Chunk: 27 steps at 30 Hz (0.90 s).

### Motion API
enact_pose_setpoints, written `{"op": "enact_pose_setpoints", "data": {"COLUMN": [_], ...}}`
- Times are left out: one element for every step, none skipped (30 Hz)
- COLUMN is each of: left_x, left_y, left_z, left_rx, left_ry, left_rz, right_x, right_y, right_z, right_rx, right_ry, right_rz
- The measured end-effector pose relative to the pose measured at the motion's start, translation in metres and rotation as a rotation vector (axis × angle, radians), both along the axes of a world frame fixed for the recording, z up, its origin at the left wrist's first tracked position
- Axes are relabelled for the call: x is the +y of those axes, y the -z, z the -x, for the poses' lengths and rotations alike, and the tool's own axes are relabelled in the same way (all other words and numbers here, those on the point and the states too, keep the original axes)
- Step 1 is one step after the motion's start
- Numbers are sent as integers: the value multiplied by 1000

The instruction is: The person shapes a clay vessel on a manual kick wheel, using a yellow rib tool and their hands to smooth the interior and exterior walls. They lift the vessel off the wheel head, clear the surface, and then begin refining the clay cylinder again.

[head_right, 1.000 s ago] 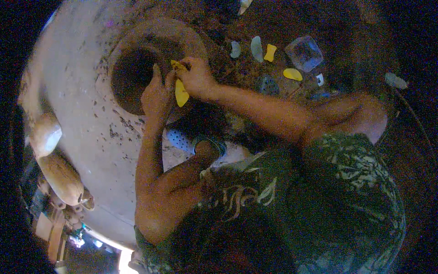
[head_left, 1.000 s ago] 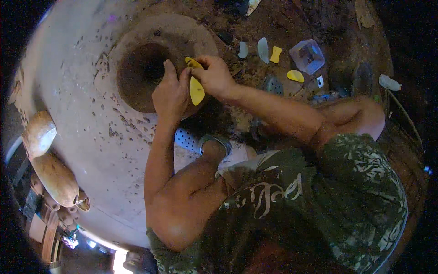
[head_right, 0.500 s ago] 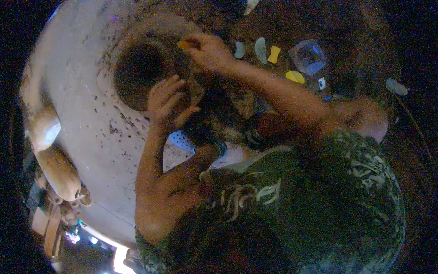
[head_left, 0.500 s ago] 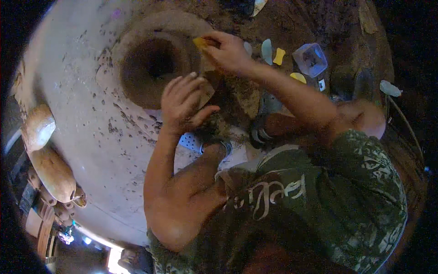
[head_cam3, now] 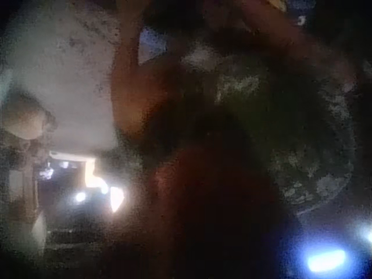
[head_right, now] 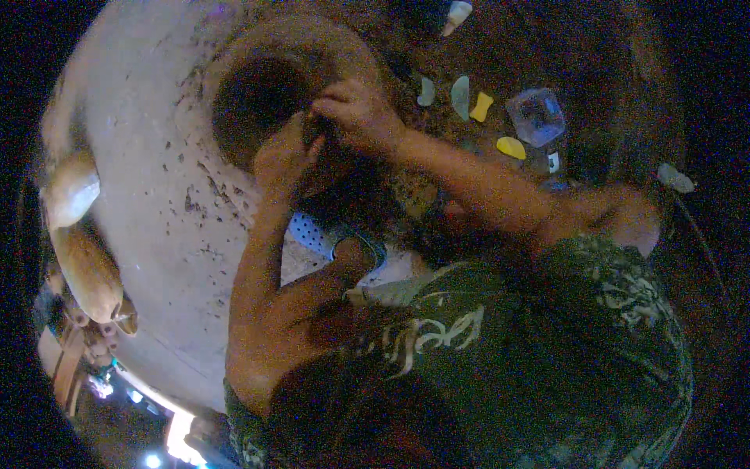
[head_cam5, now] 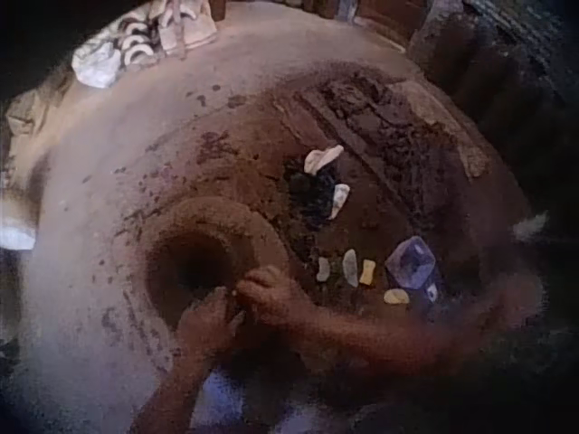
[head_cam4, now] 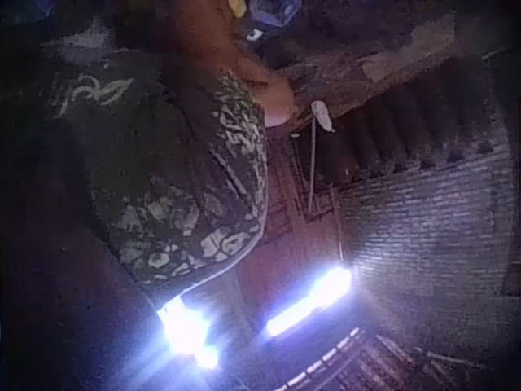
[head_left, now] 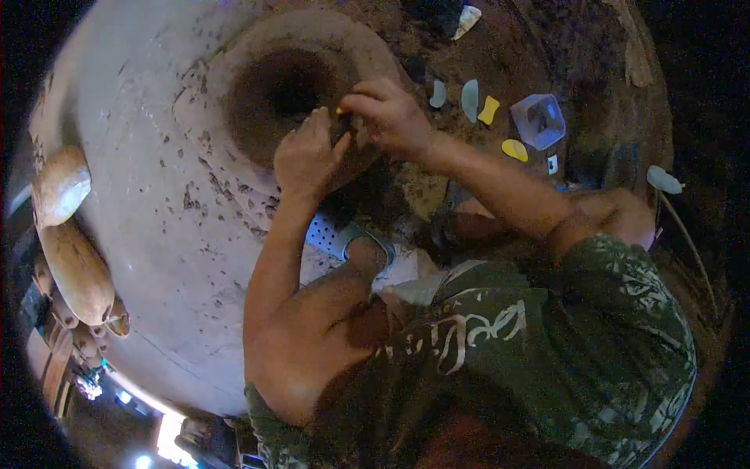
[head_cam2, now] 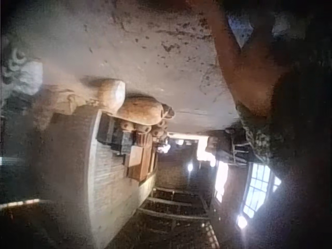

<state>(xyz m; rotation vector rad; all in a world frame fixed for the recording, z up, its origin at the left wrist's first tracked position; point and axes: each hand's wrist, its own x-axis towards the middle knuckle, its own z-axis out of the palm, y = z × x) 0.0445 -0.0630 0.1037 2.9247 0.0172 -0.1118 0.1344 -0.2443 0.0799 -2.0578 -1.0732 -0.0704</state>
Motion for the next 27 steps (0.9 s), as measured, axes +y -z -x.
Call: {"op": "enact_pose_setpoints", "data": {"left_x": [1,2,1,2,4,8,9,12,12,16,24,34,47,62,71,82,92,100,105,107,109,107,103,99,95,90,85], "left_y": [1,5,5,4,3,0,-1,-5,-3,-1,-1,0,-7,-14,-14,-18,-22,-24,-18,-10,-2,3,8,13,15,16,17], "left_z": [1,4,3,2,0,2,6,15,18,20,23,28,28,21,10,7,5,4,8,14,19,20,21,22,24,24,25], "left_rx": [-13,-26,-41,-154,-267,-376,-396,-411,-429,-426,-423,-419,-412,-406,-409,-392,-370,-348,-326,-304,-282,-290,-297,-305,-316,-329,-342], "left_ry": [-6,-12,-12,80,172,252,262,264,283,300,312,322,315,318,338,339,337,337,331,325,321,300,280,261,234,211,188], "left_rz": [40,79,127,192,256,307,318,316,335,404,467,528,472,426,405,331,251,172,149,128,109,105,102,99,95,91,86], "right_x": [0,-1,-5,-9,-13,-15,-19,-20,-21,-16,-9,-2,6,12,10,19,35,46,59,70,78,79,77,74,69,60,51], "right_y": [-8,-16,-23,-28,-33,-37,-40,-43,-46,-49,-55,-55,-47,-35,-26,-22,-24,-27,-35,-46,-51,-51,-50,-50,-46,-40,-34], "right_z": [8,15,19,20,20,19,13,6,-2,-12,-24,-35,-51,-72,-90,-104,-116,-125,-130,-134,-137,-138,-139,-140,-137,-132,-127], "right_rx": [63,126,187,282,376,475,481,491,499,517,536,554,420,282,138,35,-66,-167,-212,-256,-298,-306,-314,-322,-325,-330,-336], "right_ry": [-39,-78,-110,-120,-128,-151,-199,-259,-296,-196,-103,-12,-40,-55,-49,-65,-84,-101,-201,-300,-397,-415,-432,-449,-424,-396,-366], "right_rz": [38,77,124,113,103,86,84,73,75,72,64,56,35,19,25,111,191,270,220,169,118,115,112,110,177,244,312]}}
